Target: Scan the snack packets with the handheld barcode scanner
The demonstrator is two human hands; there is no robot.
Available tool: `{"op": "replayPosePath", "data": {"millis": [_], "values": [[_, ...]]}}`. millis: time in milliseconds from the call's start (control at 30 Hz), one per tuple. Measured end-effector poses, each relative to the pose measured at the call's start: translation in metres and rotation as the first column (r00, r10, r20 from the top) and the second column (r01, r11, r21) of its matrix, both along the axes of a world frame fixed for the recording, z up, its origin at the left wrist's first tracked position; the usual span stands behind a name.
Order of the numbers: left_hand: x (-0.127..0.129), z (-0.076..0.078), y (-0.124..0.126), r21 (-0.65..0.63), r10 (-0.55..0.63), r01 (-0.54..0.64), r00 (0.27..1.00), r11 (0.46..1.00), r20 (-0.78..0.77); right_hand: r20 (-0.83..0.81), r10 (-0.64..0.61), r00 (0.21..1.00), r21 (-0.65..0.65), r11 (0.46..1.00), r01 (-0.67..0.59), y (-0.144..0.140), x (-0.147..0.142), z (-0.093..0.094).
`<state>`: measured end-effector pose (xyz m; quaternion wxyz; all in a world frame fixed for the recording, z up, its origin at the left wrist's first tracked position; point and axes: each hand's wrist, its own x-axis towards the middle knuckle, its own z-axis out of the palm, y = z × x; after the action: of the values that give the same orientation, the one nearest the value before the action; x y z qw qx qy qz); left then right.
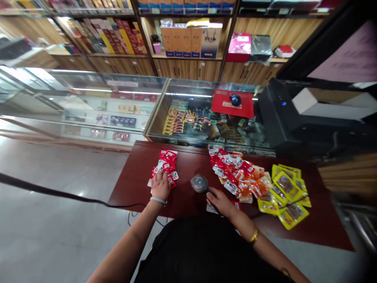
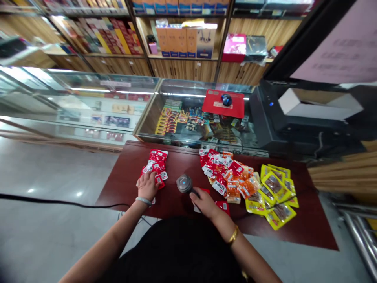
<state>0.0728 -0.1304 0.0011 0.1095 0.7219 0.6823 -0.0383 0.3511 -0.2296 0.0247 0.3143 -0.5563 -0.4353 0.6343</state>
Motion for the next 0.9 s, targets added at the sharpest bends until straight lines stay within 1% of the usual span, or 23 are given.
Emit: {"op": "replayPosePath", "data": {"millis": [67,100,133,200,300,333,400,467,533,600,667,733,767,833,900], "values": [[0.031,-0.005,-0.006,-0.054,-0.133,0.139,0.986,0.989,0.095,-0.005,-0.053,0.999,-0.010,0.999,0.053,-0.009,0.014,0.004],[0.049,-0.009,-0.009,-0.091,-0.206,0.221,0.967,0.971,0.151,0.000,-0.084,0.996,-0.010,0.996,0.084,-0.014,0.021,0.006],[0.069,-0.012,-0.014,-0.131,-0.274,0.304,0.939,0.944,0.206,0.003,-0.122,0.993,-0.012,0.992,0.122,-0.020,0.029,0.008],[0.109,-0.020,-0.024,-0.208,-0.356,0.421,0.889,0.883,0.289,-0.004,-0.199,0.980,-0.043,0.979,0.198,-0.034,0.044,0.010],[0.157,-0.030,-0.038,-0.257,-0.433,0.529,0.831,0.808,0.349,-0.039,-0.301,0.953,-0.158,0.943,0.292,-0.055,0.062,0.013],[0.167,-0.032,-0.042,-0.256,-0.455,0.550,0.819,0.795,0.350,-0.045,-0.329,0.943,-0.193,0.929,0.315,-0.061,0.067,0.013],[0.180,-0.035,-0.048,-0.237,-0.484,0.569,0.809,0.788,0.332,-0.046,-0.374,0.926,-0.239,0.905,0.353,-0.072,0.074,0.013],[0.182,-0.039,-0.051,-0.222,-0.485,0.561,0.815,0.797,0.318,-0.044,-0.395,0.918,-0.255,0.892,0.372,-0.080,0.076,0.010],[0.176,-0.043,-0.052,-0.263,-0.428,0.516,0.842,0.815,0.327,-0.059,-0.389,0.919,-0.257,0.896,0.363,-0.084,0.076,0.007],[0.165,-0.048,-0.051,-0.345,-0.295,0.416,0.889,0.842,0.350,-0.082,-0.369,0.926,-0.239,0.909,0.341,-0.084,0.072,0.004],[0.151,-0.053,-0.047,-0.395,-0.112,0.276,0.913,0.876,0.391,-0.093,-0.332,0.939,-0.213,0.928,0.307,-0.082,0.066,0.003],[0.136,-0.055,-0.041,-0.403,0.048,0.157,0.890,0.902,0.453,-0.094,-0.271,0.958,-0.192,0.949,0.250,-0.077,0.059,0.003],[0.128,-0.055,-0.038,-0.403,0.104,0.117,0.868,0.907,0.485,-0.093,-0.235,0.968,-0.184,0.959,0.215,-0.074,0.056,0.004],[0.114,-0.052,-0.031,-0.404,0.158,0.089,0.828,0.911,0.539,-0.079,-0.158,0.984,-0.155,0.977,0.145,-0.068,0.049,0.003],[0.102,-0.048,-0.025,-0.390,0.157,0.102,0.801,0.915,0.578,-0.030,-0.090,0.995,-0.098,0.991,0.087,-0.061,0.043,0.001]]}}
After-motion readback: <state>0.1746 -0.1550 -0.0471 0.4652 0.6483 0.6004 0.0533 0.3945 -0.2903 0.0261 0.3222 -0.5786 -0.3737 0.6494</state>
